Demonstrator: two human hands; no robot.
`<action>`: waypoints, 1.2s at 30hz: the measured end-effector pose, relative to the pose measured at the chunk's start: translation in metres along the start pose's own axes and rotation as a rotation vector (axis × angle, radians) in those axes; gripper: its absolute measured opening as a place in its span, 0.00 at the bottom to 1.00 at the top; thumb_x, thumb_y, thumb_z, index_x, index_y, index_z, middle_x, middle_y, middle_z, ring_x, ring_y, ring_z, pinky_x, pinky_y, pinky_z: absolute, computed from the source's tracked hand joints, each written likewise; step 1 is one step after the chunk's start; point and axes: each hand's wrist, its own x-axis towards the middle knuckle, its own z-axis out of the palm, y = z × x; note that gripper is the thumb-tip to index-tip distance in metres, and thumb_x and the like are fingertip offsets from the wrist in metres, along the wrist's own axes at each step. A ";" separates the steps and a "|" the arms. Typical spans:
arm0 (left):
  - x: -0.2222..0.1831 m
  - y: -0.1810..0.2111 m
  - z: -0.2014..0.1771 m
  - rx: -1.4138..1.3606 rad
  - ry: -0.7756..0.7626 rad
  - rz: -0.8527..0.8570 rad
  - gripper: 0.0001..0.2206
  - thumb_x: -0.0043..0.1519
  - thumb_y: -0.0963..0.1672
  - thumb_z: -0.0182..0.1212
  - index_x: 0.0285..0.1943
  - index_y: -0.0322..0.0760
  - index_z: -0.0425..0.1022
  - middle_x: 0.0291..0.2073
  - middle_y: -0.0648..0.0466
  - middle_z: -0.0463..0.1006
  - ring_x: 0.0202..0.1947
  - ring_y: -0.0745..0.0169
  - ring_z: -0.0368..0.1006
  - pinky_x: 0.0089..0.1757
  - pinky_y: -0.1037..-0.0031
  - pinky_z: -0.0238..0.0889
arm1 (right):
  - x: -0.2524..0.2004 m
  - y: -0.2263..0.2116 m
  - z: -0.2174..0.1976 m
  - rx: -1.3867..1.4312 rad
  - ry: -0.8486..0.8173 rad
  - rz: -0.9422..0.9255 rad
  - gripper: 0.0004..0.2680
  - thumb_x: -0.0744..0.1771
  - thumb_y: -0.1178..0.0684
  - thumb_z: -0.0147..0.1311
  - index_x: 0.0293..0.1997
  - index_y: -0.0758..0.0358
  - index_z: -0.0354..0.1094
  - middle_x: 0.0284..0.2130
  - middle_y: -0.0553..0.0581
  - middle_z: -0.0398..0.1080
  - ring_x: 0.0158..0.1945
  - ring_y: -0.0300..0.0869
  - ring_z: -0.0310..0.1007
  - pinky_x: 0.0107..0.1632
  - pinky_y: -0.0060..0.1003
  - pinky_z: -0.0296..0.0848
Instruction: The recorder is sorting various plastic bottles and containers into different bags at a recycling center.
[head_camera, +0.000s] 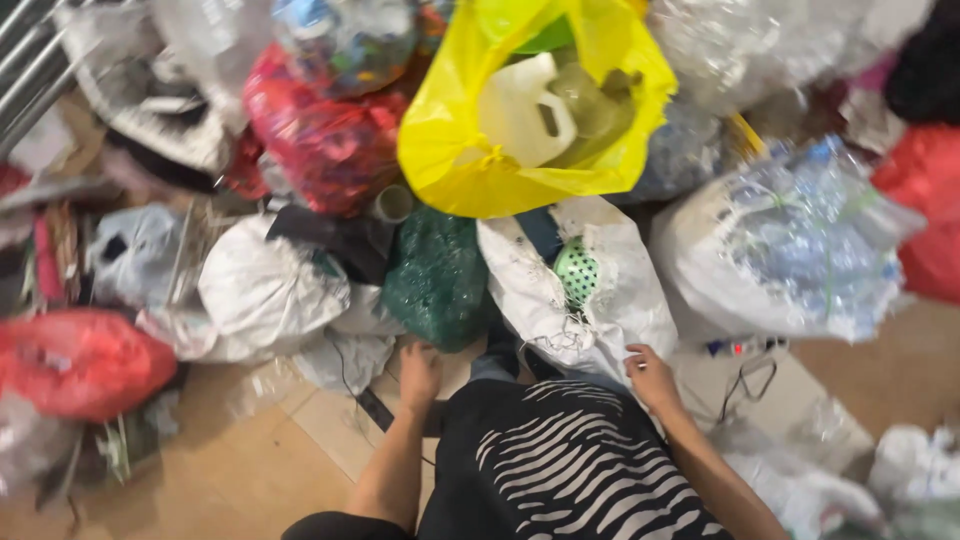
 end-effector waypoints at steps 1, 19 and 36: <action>-0.014 -0.013 -0.009 -0.008 0.034 -0.029 0.18 0.55 0.42 0.64 0.54 0.34 0.72 0.52 0.37 0.71 0.56 0.33 0.68 0.56 0.55 0.64 | 0.008 -0.010 0.005 -0.022 -0.027 -0.030 0.12 0.68 0.58 0.51 0.59 0.61 0.68 0.40 0.61 0.80 0.38 0.46 0.82 0.42 0.38 0.78; -0.272 0.030 0.057 -0.086 0.450 -0.790 0.21 0.58 0.45 0.65 0.59 0.33 0.73 0.55 0.36 0.73 0.61 0.37 0.65 0.60 0.57 0.59 | 0.075 -0.004 0.009 -0.768 -0.426 -0.244 0.21 0.65 0.47 0.57 0.67 0.55 0.63 0.66 0.68 0.59 0.63 0.59 0.67 0.66 0.47 0.66; -0.221 0.008 0.078 -0.051 0.307 -0.613 0.24 0.56 0.48 0.68 0.58 0.30 0.73 0.54 0.36 0.75 0.61 0.38 0.65 0.60 0.58 0.59 | -0.001 0.038 -0.026 -0.486 -0.160 -0.292 0.21 0.63 0.52 0.58 0.65 0.56 0.63 0.71 0.67 0.48 0.69 0.62 0.58 0.68 0.48 0.62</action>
